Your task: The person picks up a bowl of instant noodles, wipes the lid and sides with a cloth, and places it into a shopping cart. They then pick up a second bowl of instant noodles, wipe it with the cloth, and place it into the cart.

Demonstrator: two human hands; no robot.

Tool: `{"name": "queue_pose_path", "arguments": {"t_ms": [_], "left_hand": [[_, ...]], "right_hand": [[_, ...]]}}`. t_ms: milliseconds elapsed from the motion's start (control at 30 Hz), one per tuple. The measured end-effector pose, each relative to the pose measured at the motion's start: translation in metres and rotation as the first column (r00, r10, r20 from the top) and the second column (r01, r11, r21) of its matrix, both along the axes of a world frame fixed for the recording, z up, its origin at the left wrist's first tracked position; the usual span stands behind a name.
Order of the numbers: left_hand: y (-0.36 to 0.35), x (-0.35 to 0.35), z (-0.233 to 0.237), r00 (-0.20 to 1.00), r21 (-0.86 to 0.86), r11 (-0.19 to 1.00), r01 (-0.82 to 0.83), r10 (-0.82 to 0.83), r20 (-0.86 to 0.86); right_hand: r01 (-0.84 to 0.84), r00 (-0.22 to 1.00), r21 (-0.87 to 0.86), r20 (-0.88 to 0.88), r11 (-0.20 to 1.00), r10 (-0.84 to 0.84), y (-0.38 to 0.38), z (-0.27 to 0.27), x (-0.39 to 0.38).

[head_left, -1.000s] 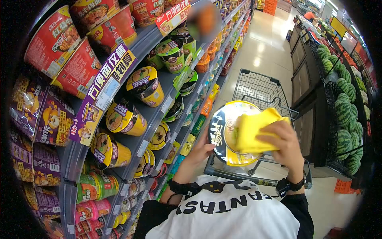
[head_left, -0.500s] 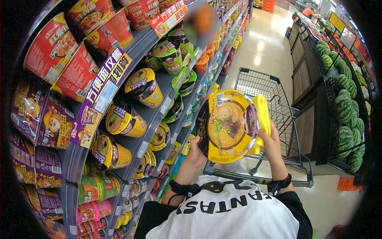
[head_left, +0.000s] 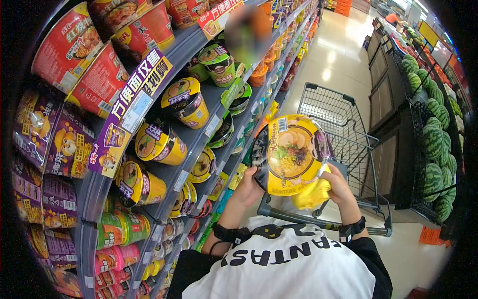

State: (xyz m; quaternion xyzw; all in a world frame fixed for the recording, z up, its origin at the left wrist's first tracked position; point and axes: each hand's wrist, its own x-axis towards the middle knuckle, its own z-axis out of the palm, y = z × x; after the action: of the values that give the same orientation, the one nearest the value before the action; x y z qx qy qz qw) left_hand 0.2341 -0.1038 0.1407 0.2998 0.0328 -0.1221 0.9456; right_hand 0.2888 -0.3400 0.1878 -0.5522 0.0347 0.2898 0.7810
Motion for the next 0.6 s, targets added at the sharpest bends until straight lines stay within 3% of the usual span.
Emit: {"name": "queue_pose_path", "arguments": {"t_ms": [67,100,133,200,300,400,433,467,533,600], "left_hand": [[0.003,0.0,-0.003,0.998,-0.015,0.999,-0.046,0.045,-0.038],[0.005,0.001,-0.007,0.995,0.025,0.996,-0.085,0.086,-0.058],[0.007,0.002,-0.012,0.989,0.065,0.99,-0.122,0.126,-0.076],[0.012,0.004,-0.014,0.985,0.12,0.982,-0.146,0.156,-0.076],[0.015,0.007,-0.013,0.991,0.176,0.977,-0.123,0.129,-0.021],[0.014,0.011,-0.026,0.995,0.035,0.994,-0.1,0.099,0.016],[0.009,0.011,-0.021,0.992,0.029,0.992,-0.123,0.123,0.007],[0.004,0.011,-0.014,0.992,0.066,0.99,-0.125,0.122,0.043],[-0.005,0.012,-0.003,0.987,0.136,0.982,-0.133,0.118,0.113],[-0.008,0.013,-0.003,0.991,0.17,0.98,-0.104,0.087,0.105]], "right_hand": [[0.006,1.0,0.001,0.005,1.0,-0.006,-0.015,0.001,0.004],[0.118,0.993,-0.031,-0.017,0.993,-0.118,-0.019,0.012,0.002],[0.134,0.991,0.044,-0.008,0.99,-0.134,-0.032,0.006,0.008],[0.318,0.938,0.148,0.091,0.936,-0.334,-0.041,0.021,0.008],[0.342,0.9,0.167,0.227,0.925,-0.373,-0.074,0.014,0.019],[0.211,0.945,0.167,0.218,0.963,-0.244,-0.087,0.002,0.024],[0.222,0.967,0.015,0.126,0.975,-0.222,-0.071,0.018,0.015],[0.052,0.969,-0.114,0.246,0.992,-0.022,-0.065,0.016,0.016],[-0.233,0.833,-0.415,0.382,0.879,0.401,-0.054,0.012,0.02],[-0.211,0.92,-0.367,0.238,0.906,0.311,-0.032,0.012,0.009]]}}
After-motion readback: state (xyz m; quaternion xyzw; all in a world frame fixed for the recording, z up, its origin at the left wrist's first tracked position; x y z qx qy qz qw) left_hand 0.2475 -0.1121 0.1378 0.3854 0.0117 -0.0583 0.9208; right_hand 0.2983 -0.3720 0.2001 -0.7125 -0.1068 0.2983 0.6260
